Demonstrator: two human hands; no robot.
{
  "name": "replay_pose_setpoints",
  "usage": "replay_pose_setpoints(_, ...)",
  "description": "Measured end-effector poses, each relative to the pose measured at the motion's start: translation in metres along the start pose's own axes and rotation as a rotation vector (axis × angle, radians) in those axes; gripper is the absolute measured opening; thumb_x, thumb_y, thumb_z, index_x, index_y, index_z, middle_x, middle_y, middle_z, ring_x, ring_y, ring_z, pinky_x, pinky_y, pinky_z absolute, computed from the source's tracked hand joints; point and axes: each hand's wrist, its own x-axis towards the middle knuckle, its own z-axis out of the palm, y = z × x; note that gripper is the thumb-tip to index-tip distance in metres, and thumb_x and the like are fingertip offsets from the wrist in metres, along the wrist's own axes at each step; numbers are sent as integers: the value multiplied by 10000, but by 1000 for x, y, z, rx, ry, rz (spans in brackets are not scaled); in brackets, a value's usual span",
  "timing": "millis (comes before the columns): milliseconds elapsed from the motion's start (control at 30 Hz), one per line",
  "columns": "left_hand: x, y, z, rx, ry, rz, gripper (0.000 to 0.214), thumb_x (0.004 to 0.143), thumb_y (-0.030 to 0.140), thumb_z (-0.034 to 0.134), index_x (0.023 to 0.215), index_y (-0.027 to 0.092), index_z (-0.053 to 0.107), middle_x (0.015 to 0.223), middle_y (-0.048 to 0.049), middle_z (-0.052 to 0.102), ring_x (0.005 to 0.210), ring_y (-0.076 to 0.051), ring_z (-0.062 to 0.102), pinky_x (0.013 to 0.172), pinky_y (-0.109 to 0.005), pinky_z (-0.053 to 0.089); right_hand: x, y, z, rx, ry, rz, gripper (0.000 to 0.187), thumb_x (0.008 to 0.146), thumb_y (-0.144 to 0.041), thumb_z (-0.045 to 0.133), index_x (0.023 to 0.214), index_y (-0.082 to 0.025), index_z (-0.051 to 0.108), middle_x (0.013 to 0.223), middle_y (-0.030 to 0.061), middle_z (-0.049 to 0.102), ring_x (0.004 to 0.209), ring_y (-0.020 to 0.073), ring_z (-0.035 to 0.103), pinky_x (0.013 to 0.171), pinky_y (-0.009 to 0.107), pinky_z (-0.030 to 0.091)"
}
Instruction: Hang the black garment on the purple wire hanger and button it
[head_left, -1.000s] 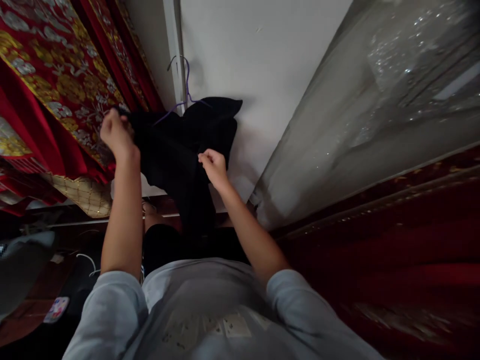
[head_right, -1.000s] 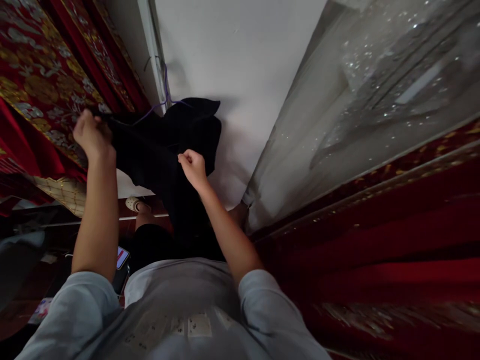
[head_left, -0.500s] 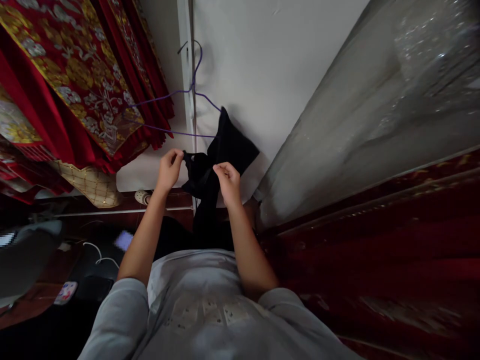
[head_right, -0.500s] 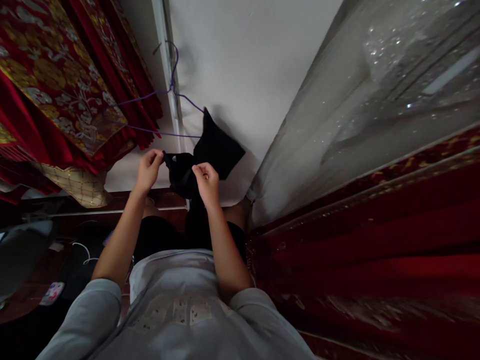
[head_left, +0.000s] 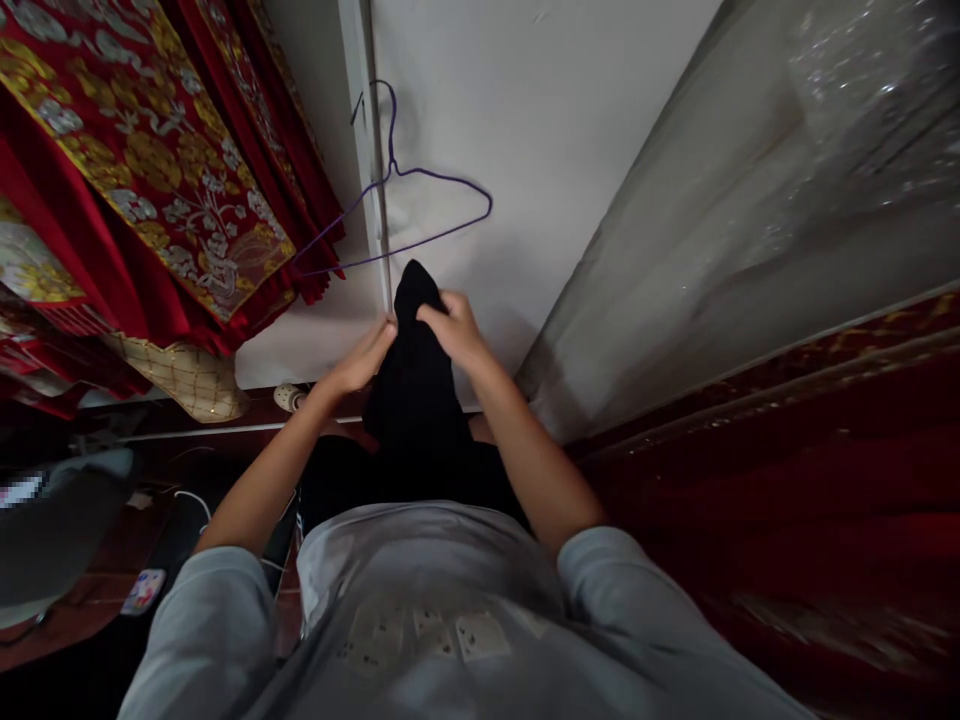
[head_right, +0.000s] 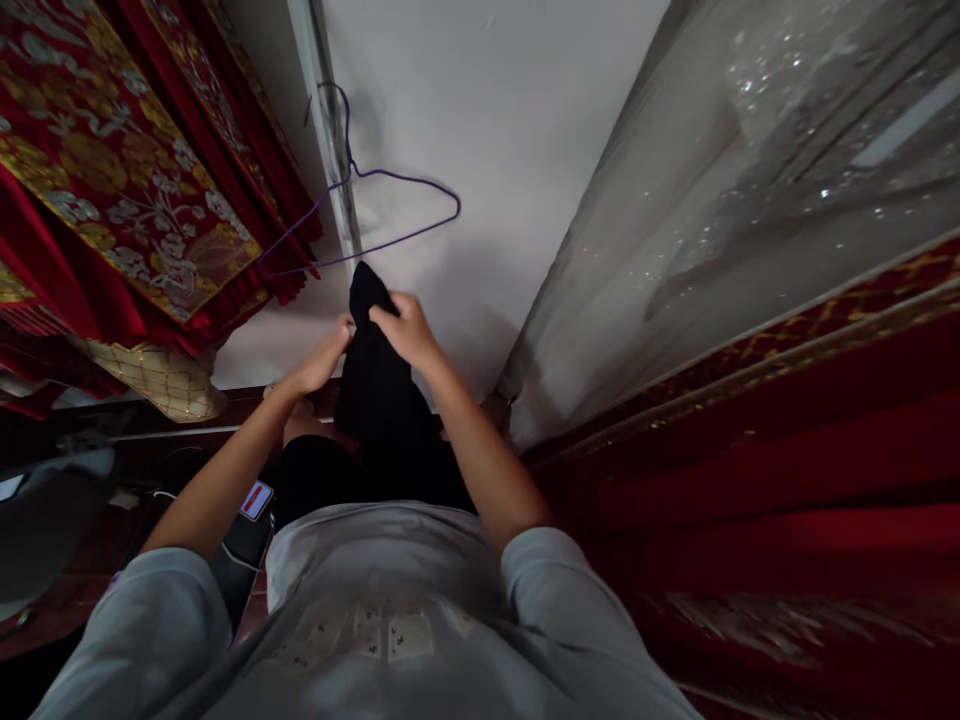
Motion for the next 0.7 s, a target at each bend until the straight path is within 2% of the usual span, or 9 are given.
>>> replay_pose_setpoints(100, -22, -17, -20, 114, -521, -111, 424, 989, 591, 554, 914, 225, 755, 852, -80, 736, 798, -242, 723, 752, -341, 596, 45, -8, -13, -55, 56, -195, 153, 740, -90, 640, 655, -203, 582, 714, -13, 572, 785, 169, 585, 815, 327, 510)
replay_pose_setpoints(167, -31, -22, -31, 134, -654, -123, 360, 988, 521, 568, 907, 226, 758, 855, -68, 742, 804, -236, 725, 771, -342, 592, 72, -10, -16, -54, 93, -254, 153, 734, -58, 659, 770, -207, 643, 828, -3, 648, 911, 184, 629, 953, 365, 514)
replay_pose_setpoints(233, -30, -25, -40, 139, -575, -72, 279, 967, 458, 601, 1008, 227, 752, 998, -87, 751, 949, -247, 728, 880, -376, 584, 89, -9, -15, -42, 40, -278, 175, 743, -75, 698, 847, -212, 667, 921, 6, 693, 994, 191, 650, 1034, 399, 505)
replay_pose_setpoints(300, -19, -27, -44, 143, -359, -37, 303, 946, 412, 626, 1175, 229, 701, 1215, -137, 713, 1101, -269, 705, 954, -422, 567, 95, -9, -12, -36, -89, -285, 183, 750, -105, 737, 887, -212, 681, 992, 15, 718, 1062, 199, 659, 1077, 420, 500)
replay_pose_setpoints(367, -2, -29, -44, 140, -182, -37, 443, 905, 380, 679, 1316, 230, 610, 1386, -190, 628, 1183, -301, 680, 950, -459, 569, 93, -10, -10, -54, -200, -229, 118, 782, -139, 746, 853, -202, 676, 960, 21, 717, 1051, 205, 669, 1049, 432, 525)
replay_pose_setpoints(433, 15, -31, -39, 124, -123, -31, 631, 841, 340, 746, 1419, 243, 513, 1499, -200, 539, 1273, -330, 627, 974, -492, 553, 87, -14, -11, -116, -251, -116, 110, 830, -189, 736, 770, -189, 643, 845, 20, 681, 959, 212, 676, 957, 435, 567)
replay_pose_setpoints(533, 28, -33, -27, 66, -255, -30, 588, 816, 299, 725, 1372, 203, 557, 1391, -150, 621, 1253, -317, 613, 1043, -494, 500, 81, -29, -20, -243, -267, -39, 201, 842, -242, 748, 717, -194, 597, 776, 22, 626, 899, 224, 656, 868, 414, 581)
replay_pose_setpoints(633, 21, -31, -15, 8, -461, -101, 269, 870, 324, 613, 1032, 128, 699, 1034, -103, 724, 998, -260, 664, 973, -426, 513, 82, -44, -34, -307, -214, -78, 201, 796, -256, 796, 793, -221, 598, 823, 23, 627, 967, 237, 644, 875, 382, 569)
replay_pose_setpoints(700, 11, -26, -13, -27, -519, -182, 277, 899, 371, 566, 895, 123, 691, 920, -87, 711, 887, -227, 645, 877, -375, 520, 84, -46, -41, -302, -158, -71, 212, 804, -301, 797, 849, -242, 599, 839, 22, 633, 1005, 237, 636, 876, 372, 563)
